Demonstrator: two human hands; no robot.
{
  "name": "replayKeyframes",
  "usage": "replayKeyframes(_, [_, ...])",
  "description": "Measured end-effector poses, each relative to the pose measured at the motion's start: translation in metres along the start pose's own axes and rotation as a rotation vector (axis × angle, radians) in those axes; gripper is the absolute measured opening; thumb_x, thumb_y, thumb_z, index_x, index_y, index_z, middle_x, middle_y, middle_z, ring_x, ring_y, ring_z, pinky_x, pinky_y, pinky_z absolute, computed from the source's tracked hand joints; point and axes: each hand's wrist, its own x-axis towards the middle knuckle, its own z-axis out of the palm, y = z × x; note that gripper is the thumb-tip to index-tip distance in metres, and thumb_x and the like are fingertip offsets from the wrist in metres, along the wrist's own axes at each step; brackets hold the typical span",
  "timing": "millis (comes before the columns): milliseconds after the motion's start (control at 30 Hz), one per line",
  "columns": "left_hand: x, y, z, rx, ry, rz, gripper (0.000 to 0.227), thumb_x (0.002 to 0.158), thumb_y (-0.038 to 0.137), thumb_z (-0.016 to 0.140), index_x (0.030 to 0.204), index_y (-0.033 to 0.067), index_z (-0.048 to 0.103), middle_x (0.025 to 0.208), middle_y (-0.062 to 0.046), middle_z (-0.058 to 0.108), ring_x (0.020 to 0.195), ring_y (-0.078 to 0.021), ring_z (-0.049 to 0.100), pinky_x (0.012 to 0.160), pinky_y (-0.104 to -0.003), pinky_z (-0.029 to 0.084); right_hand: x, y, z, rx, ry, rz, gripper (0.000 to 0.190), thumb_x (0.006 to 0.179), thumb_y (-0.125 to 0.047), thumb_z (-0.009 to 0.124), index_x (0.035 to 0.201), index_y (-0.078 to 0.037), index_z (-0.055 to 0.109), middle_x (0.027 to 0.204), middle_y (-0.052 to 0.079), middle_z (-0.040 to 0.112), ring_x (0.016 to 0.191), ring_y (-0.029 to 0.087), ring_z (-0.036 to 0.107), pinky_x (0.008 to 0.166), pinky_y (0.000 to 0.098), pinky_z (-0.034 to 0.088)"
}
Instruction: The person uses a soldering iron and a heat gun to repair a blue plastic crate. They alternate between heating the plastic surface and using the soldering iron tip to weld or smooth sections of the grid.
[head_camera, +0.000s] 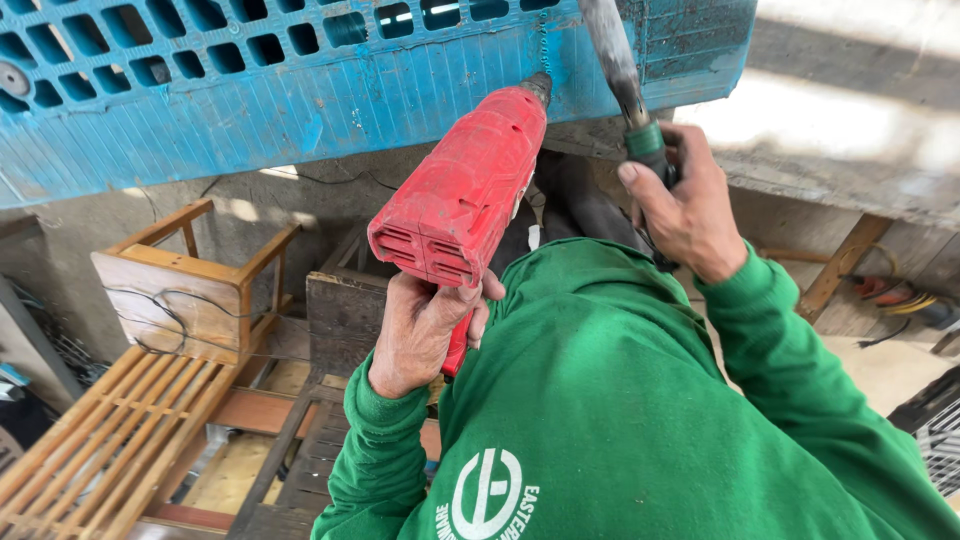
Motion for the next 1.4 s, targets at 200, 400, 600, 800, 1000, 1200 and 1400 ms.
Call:
replayKeyframes(200, [0.008,0.016,-0.018,0.046,-0.077,-0.021,0.042,0.099,0.037,0.07,0.112,-0.003,0.067,0.096,-0.009,0.07,0.064,-0.0099,0.06,0.054,-0.027,0.051,-0.047,0.001,0.008,-0.01,0.025,0.03,0.042,0.106,-0.017,0.064,0.142,0.001,0.051,0.095,0.004,0.061,0.069,0.008,0.061,0.06,0.0252,0.051])
replayKeyframes(400, [0.015,0.031,-0.036,0.155,-0.137,-0.121,0.035,0.105,0.03,0.066,0.11,-0.0047,0.069,0.085,-0.01,0.066,0.063,-0.0105,0.059,0.055,-0.027,0.05,-0.073,0.003,0.025,0.034,0.121,0.12,0.042,0.106,-0.017,0.063,0.145,-0.002,0.054,0.093,0.002,0.062,0.069,0.007,0.058,0.062,0.0252,0.05])
replayKeyframes(600, [0.022,0.039,-0.037,0.137,-0.163,-0.08,0.033,0.102,0.029,0.067,0.111,-0.0032,0.065,0.097,-0.009,0.071,0.064,-0.0106,0.059,0.054,-0.027,0.051,-0.089,-0.002,0.036,-0.249,0.196,-0.029,0.043,0.108,-0.012,0.068,0.147,0.0,0.054,0.106,0.009,0.068,0.086,0.011,0.06,0.078,0.0278,0.052])
replayKeyframes(800, [0.021,0.036,-0.04,0.126,-0.169,-0.058,0.036,0.102,0.03,0.068,0.113,-0.0034,0.066,0.097,-0.01,0.07,0.064,-0.0114,0.059,0.054,-0.027,0.05,-0.095,-0.014,0.043,-0.138,0.21,0.183,0.053,0.1,-0.007,0.062,0.149,-0.002,0.045,0.107,0.008,0.069,0.067,0.009,0.06,0.058,0.0262,0.052])
replayKeyframes(1000, [0.019,0.029,-0.039,0.14,-0.183,-0.026,0.035,0.103,0.03,0.069,0.113,-0.0035,0.067,0.096,-0.01,0.07,0.063,-0.0118,0.059,0.054,-0.028,0.05,-0.095,-0.024,0.037,-0.192,0.164,0.227,0.054,0.101,-0.012,0.064,0.152,-0.005,0.049,0.082,0.009,0.065,0.062,0.009,0.061,0.055,0.0266,0.052])
replayKeyframes(1200, [0.015,0.024,-0.036,0.114,-0.165,-0.012,0.033,0.103,0.028,0.068,0.114,-0.0026,0.064,0.101,-0.01,0.071,0.064,-0.0121,0.059,0.055,-0.028,0.049,-0.096,-0.032,0.026,-0.28,0.107,0.021,0.05,0.104,-0.012,0.063,0.151,-0.001,0.051,0.106,0.018,0.073,0.087,0.02,0.071,0.078,0.0338,0.057])
replayKeyframes(1400, [0.008,0.018,-0.032,0.137,-0.156,0.016,0.029,0.102,0.025,0.067,0.112,-0.0014,0.064,0.097,-0.009,0.069,0.064,-0.0119,0.059,0.054,-0.028,0.049,-0.086,-0.047,-0.003,-0.603,-0.009,-0.108,0.051,0.104,-0.018,0.06,0.151,-0.001,0.051,0.114,0.027,0.069,0.098,0.043,0.069,0.081,0.0455,0.056])
